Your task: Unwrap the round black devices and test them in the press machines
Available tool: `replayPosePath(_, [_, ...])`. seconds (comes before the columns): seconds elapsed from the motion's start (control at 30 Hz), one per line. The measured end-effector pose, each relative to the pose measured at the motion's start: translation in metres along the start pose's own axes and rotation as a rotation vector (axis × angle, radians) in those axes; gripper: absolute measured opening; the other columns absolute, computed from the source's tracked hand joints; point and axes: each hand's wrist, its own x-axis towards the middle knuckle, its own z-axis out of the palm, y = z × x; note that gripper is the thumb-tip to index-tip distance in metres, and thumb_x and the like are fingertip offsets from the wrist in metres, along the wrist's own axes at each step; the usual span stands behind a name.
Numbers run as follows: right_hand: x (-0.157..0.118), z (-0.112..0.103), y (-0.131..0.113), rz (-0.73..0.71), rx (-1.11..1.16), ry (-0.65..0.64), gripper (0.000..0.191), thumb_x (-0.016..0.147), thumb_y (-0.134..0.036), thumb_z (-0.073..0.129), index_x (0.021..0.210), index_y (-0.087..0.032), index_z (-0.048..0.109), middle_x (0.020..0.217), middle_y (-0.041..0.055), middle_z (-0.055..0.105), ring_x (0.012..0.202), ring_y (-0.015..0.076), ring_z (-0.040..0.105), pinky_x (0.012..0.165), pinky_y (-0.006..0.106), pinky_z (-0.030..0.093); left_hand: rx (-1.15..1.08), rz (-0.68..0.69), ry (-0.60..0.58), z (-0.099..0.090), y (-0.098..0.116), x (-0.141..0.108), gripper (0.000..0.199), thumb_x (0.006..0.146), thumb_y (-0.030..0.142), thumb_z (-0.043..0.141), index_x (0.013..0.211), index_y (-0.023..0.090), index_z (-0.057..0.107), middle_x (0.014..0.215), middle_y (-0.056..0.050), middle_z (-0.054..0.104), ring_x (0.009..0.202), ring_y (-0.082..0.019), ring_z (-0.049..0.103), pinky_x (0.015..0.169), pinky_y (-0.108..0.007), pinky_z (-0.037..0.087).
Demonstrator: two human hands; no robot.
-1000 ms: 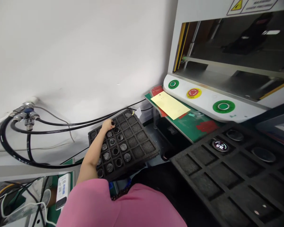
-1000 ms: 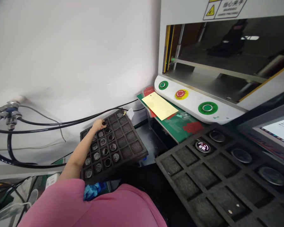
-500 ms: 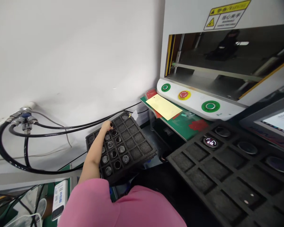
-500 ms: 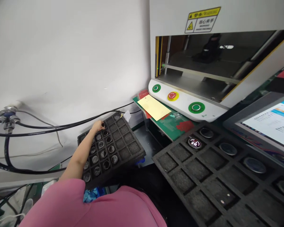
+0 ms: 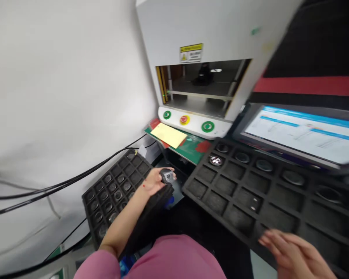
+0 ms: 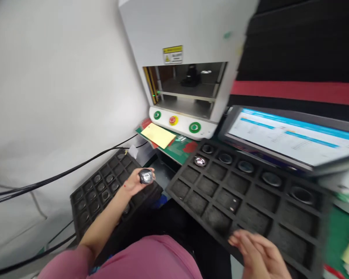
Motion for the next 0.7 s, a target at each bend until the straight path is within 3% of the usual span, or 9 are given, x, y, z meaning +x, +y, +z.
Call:
replayPosePath(0.07, [-0.007, 0.007, -0.011, -0.035, -0.029, -0.016, 0.036, 0.064, -0.047, 0.084, 0.082, -0.022, 0.066, 0.080, 0.0061, 0.070, 0.067, 0.0184, 0.067, 0.059, 0.030, 0.058, -0.111, -0.073, -0.225, 0.051, -0.010, 0.012, 0.089, 0.034, 0.074, 0.084, 0.095, 0.010, 0.073, 0.081, -0.012, 0.073, 0.073, -0.022, 0.070, 0.069, -0.029, 0.054])
replayPosePath(0.13, [-0.011, 0.013, -0.024, -0.158, -0.090, -0.070, 0.035, 0.071, -0.047, 0.079, 0.091, -0.021, 0.068, 0.084, 0.0072, 0.072, 0.072, 0.0193, 0.070, 0.067, 0.031, 0.060, -0.183, -0.165, -0.427, 0.094, -0.017, 0.019, 0.084, 0.033, 0.067, 0.088, 0.092, 0.010, 0.074, 0.078, -0.012, 0.073, 0.070, -0.022, 0.070, 0.067, -0.027, 0.053])
replayPosePath(0.27, [-0.007, 0.013, -0.042, -0.353, -0.160, -0.190, 0.028, 0.081, -0.037, 0.071, 0.105, -0.023, 0.070, 0.095, 0.0071, 0.074, 0.081, 0.0183, 0.071, 0.077, 0.030, 0.061, -0.247, -0.323, -0.679, 0.152, -0.022, 0.025, 0.076, 0.039, 0.052, 0.094, 0.099, 0.010, 0.074, 0.081, -0.010, 0.074, 0.071, -0.017, 0.070, 0.068, -0.022, 0.052])
replayPosePath(0.37, [-0.001, 0.006, -0.049, -0.347, -0.119, -0.269, 0.023, 0.081, -0.032, 0.071, 0.103, -0.024, 0.071, 0.100, 0.0060, 0.073, 0.083, 0.0169, 0.071, 0.076, 0.027, 0.061, -0.312, -0.401, -0.717, 0.173, -0.024, 0.024, 0.072, 0.048, 0.039, 0.095, 0.110, 0.014, 0.069, 0.090, -0.007, 0.073, 0.074, -0.013, 0.069, 0.068, -0.018, 0.052])
replayPosePath(0.53, [0.004, -0.002, -0.051, -0.337, -0.091, -0.216, 0.019, 0.079, -0.032, 0.074, 0.097, -0.024, 0.073, 0.103, 0.0060, 0.070, 0.087, 0.0171, 0.069, 0.077, 0.027, 0.060, -0.359, -0.475, -0.683, 0.184, -0.023, 0.021, 0.062, 0.050, 0.032, 0.095, 0.101, 0.014, 0.064, 0.086, -0.005, 0.072, 0.071, -0.013, 0.068, 0.060, -0.017, 0.050])
replayPosePath(0.7, [0.011, -0.006, -0.053, -0.116, 0.007, -0.222, 0.032, 0.069, -0.041, 0.082, 0.095, -0.022, 0.074, 0.093, 0.0066, 0.073, 0.075, 0.0173, 0.070, 0.073, 0.029, 0.061, -0.258, -0.514, -0.636, 0.188, -0.015, 0.025, 0.057, 0.047, 0.033, 0.096, 0.092, 0.013, 0.068, 0.079, -0.002, 0.070, 0.062, -0.009, 0.065, 0.058, -0.015, 0.050])
